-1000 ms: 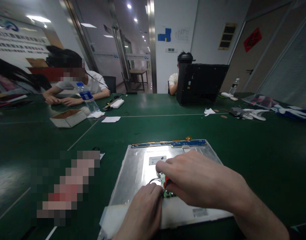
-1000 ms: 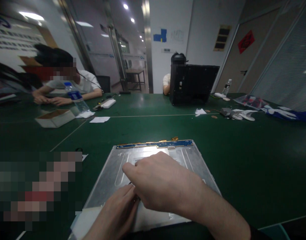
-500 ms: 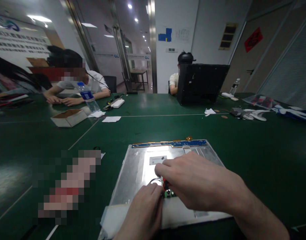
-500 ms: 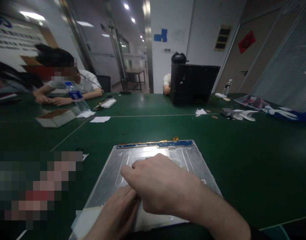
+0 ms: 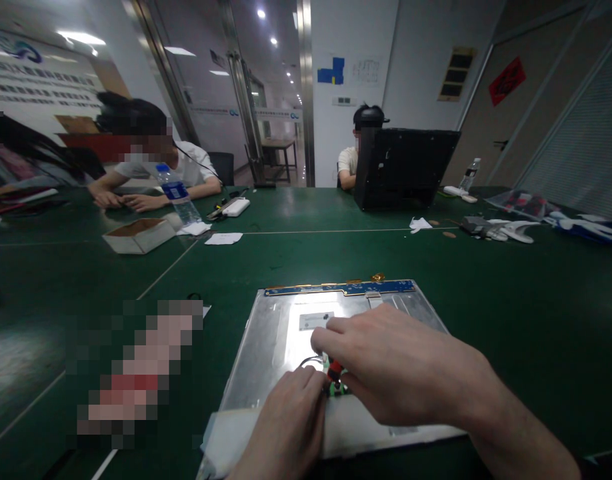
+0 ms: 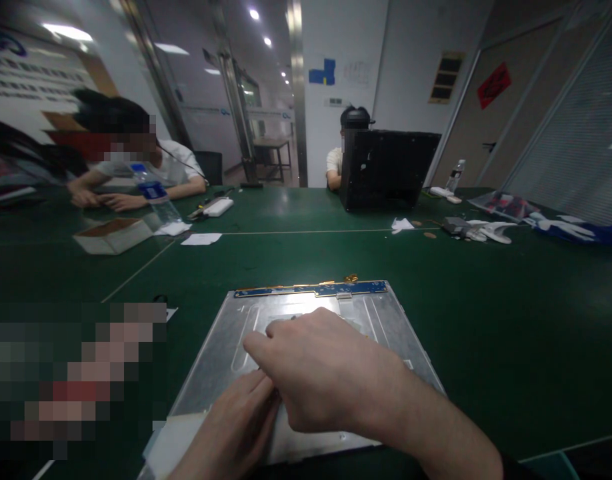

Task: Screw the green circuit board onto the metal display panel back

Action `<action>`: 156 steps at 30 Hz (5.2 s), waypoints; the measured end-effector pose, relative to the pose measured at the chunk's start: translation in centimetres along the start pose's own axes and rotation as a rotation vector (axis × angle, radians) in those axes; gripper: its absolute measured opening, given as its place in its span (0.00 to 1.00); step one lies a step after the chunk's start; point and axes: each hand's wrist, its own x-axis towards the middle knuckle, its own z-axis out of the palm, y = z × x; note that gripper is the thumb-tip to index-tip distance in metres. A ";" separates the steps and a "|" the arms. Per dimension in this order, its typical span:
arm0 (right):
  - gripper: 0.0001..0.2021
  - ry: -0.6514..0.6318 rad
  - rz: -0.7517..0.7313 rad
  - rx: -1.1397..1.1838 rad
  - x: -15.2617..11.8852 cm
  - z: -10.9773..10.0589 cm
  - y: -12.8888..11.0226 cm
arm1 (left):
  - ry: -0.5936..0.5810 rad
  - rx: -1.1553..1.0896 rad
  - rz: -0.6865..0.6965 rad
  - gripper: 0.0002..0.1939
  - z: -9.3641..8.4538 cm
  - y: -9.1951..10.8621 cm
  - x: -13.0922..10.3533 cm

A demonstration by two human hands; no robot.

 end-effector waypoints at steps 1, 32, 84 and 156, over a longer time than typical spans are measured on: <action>0.07 -0.003 -0.015 0.003 0.0 0.0 0.0 | 0.001 0.002 0.000 0.11 0.0 0.0 0.0; 0.04 0.014 0.047 -0.010 0.2 0.1 -0.2 | 0.020 -0.004 0.007 0.11 0.2 -0.3 -0.1; 0.03 0.049 0.070 -0.049 0.5 0.3 0.1 | -0.033 0.014 0.002 0.12 0.3 -0.2 -0.1; 0.04 0.018 0.079 -0.054 0.5 -0.1 -0.3 | -0.010 0.044 0.020 0.11 0.4 -0.1 -0.1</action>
